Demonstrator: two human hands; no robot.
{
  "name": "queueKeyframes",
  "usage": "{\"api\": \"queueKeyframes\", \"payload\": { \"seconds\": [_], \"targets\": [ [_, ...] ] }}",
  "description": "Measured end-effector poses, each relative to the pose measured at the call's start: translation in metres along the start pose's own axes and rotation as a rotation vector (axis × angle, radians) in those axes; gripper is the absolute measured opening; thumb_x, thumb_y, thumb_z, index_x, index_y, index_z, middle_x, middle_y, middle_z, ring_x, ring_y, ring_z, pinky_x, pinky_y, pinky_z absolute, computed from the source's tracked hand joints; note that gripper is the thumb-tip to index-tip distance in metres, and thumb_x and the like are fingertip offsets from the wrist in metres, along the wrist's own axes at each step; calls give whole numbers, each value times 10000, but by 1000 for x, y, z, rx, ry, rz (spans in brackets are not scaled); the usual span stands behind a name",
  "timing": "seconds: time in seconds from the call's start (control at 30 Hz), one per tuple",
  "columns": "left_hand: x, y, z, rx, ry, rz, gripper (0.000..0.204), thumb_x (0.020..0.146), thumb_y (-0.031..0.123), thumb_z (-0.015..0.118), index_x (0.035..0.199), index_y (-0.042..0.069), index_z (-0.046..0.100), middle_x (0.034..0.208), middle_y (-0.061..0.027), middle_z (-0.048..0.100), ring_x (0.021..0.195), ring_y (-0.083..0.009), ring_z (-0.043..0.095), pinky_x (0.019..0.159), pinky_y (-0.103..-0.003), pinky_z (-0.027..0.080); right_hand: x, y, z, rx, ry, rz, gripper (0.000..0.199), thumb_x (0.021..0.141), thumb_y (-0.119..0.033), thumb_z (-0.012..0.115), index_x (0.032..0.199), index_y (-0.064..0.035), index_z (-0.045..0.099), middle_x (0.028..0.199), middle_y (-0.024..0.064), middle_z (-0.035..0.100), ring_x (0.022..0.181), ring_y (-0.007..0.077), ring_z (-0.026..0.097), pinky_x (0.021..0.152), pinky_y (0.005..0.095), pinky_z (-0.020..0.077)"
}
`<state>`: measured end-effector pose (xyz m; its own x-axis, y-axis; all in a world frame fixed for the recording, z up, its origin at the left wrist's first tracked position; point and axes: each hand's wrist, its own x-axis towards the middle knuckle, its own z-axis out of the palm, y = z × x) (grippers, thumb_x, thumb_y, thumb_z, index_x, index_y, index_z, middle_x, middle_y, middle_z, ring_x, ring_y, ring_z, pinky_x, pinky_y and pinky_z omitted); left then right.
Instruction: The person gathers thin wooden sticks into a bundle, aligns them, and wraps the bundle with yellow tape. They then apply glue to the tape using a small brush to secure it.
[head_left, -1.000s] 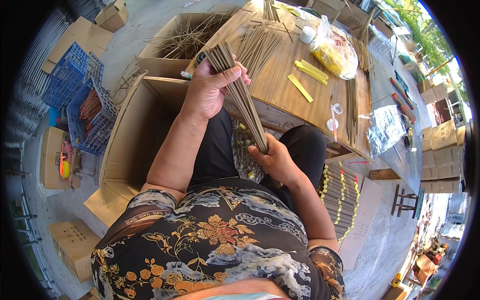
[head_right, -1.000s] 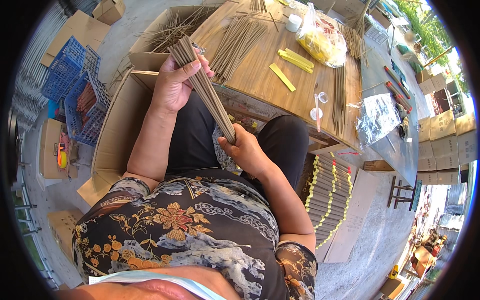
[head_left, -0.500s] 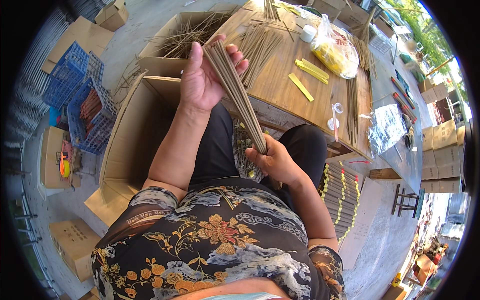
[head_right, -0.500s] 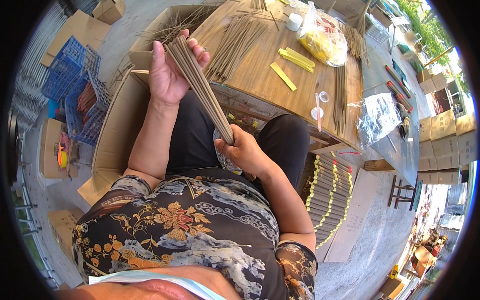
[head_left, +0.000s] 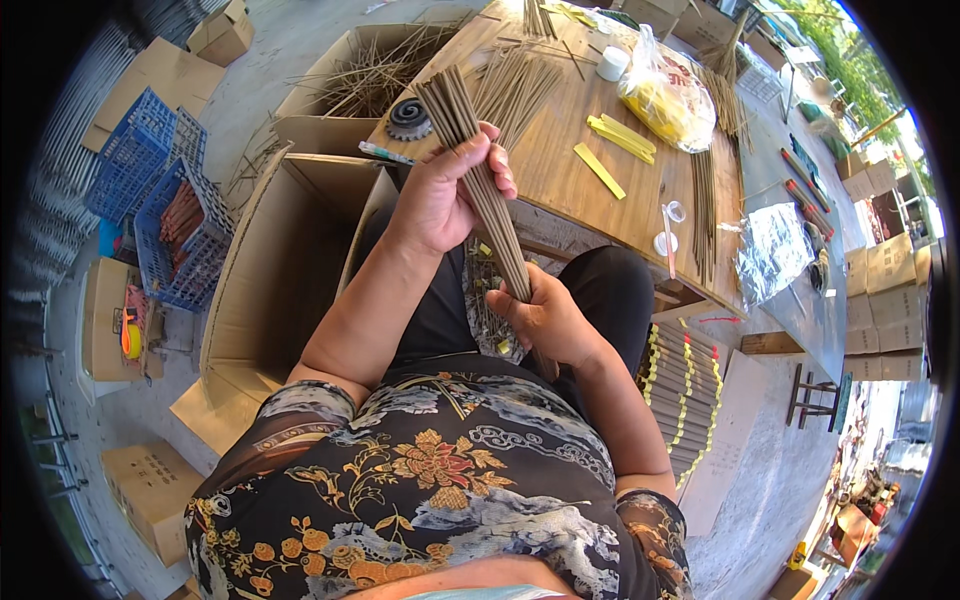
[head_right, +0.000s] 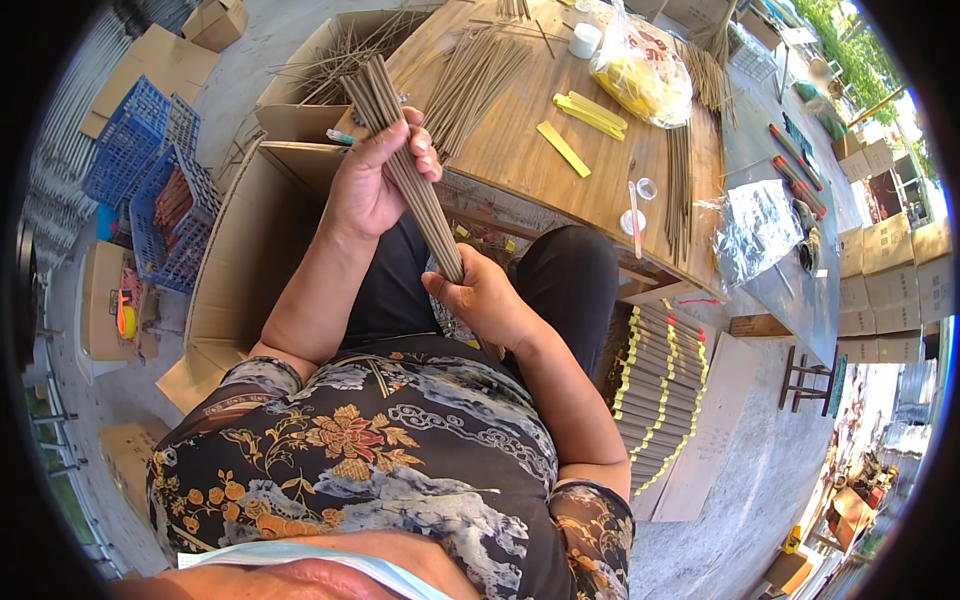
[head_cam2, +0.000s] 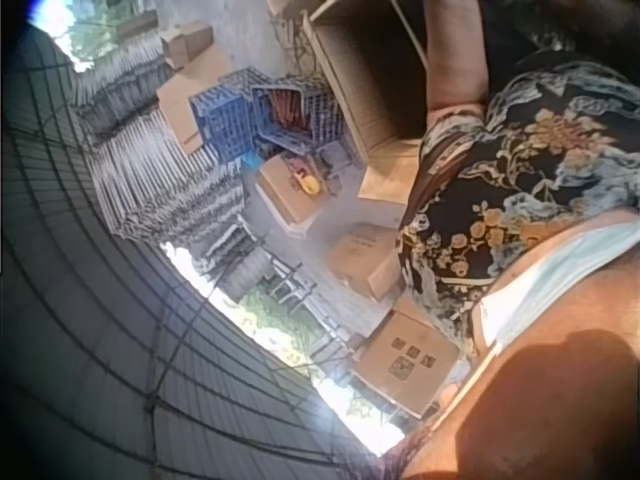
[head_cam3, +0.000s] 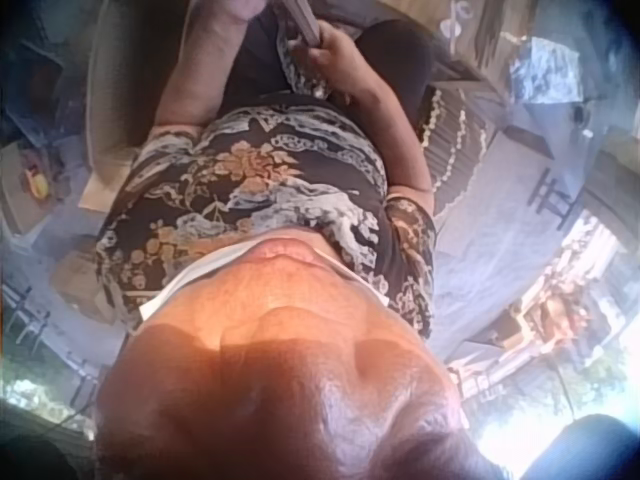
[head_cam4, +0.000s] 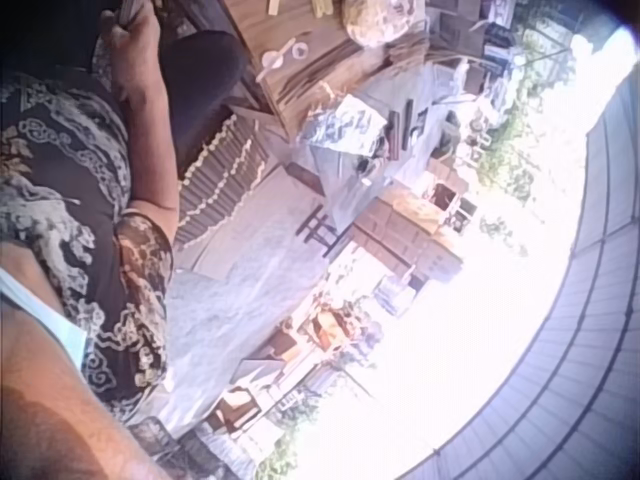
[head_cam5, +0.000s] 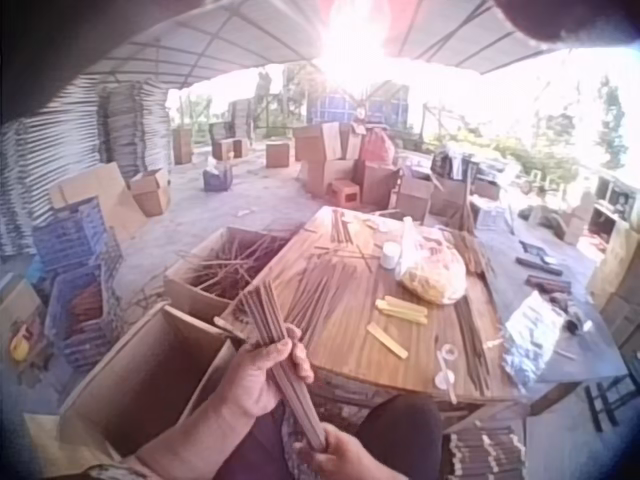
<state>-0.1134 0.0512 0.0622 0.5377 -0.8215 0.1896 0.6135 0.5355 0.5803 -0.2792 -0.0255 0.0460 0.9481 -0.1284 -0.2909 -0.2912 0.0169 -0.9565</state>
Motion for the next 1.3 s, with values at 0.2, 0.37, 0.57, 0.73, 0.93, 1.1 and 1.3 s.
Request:
{"api": "queueKeyframes", "payload": {
  "seconds": [0.2, 0.37, 0.57, 0.73, 0.93, 1.1, 1.3],
  "targets": [
    [14, -2, -5, -123, -14, -33, 121, 843, 196, 584, 807, 91, 533, 662, -25, 528, 583, -126, 509, 585, -269, 439, 5, 8, 0, -86, 71, -25, 255, 843, -206, 578, 833, -14, 410, 610, 40, 500, 528, 175, 513, 499, 325, 426],
    [3, -30, 6, 140, 251, -23, 175, 838, 237, 598, 754, 103, 524, 617, -8, 514, 525, -107, 473, 540, -255, 401, 17, 13, 3, -623, 418, -224, 256, 817, -192, 564, 826, 11, 407, 731, 281, 553, 703, 439, 549, 597, 473, 441],
    [1, -31, 11, 141, 310, -14, 248, 835, 272, 600, 676, 107, 507, 591, -11, 517, 520, -114, 470, 537, -261, 396, 18, 12, 5, -638, 405, -186, 262, 820, -206, 561, 826, 10, 412, 716, 264, 561, 705, 438, 557, 622, 479, 444],
    [0, -27, 10, 108, 280, -7, 306, 848, 305, 580, 625, 131, 462, 540, 17, 467, 472, -90, 423, 473, -237, 353, 17, 8, 4, -521, 337, -187, 285, 809, -227, 592, 834, 4, 426, 703, 232, 559, 693, 407, 561, 622, 433, 441],
    [0, -21, 19, 143, 223, -4, 322, 860, 311, 558, 622, 142, 421, 521, 50, 416, 429, -55, 375, 425, -214, 318, 16, 2, -5, -225, 133, -157, 294, 778, -230, 644, 838, -2, 467, 666, 89, 539, 618, 219, 556, 583, 346, 434],
    [-3, -15, 21, 52, 38, -58, 307, 873, 274, 541, 626, 130, 432, 528, 38, 422, 434, -60, 381, 421, -210, 323, 13, -7, -5, 217, -128, 72, 176, 800, -167, 637, 847, -53, 511, 661, -6, 504, 612, 60, 449, 554, 226, 400],
    [2, -18, 23, 151, 297, -54, 310, 876, 238, 532, 605, 103, 463, 541, 13, 459, 449, -84, 395, 449, -233, 343, 25, 15, 4, -353, 343, -260, 237, 828, -217, 598, 772, -35, 457, 563, 2, 493, 454, 88, 487, 423, 237, 385]
  ]
}}
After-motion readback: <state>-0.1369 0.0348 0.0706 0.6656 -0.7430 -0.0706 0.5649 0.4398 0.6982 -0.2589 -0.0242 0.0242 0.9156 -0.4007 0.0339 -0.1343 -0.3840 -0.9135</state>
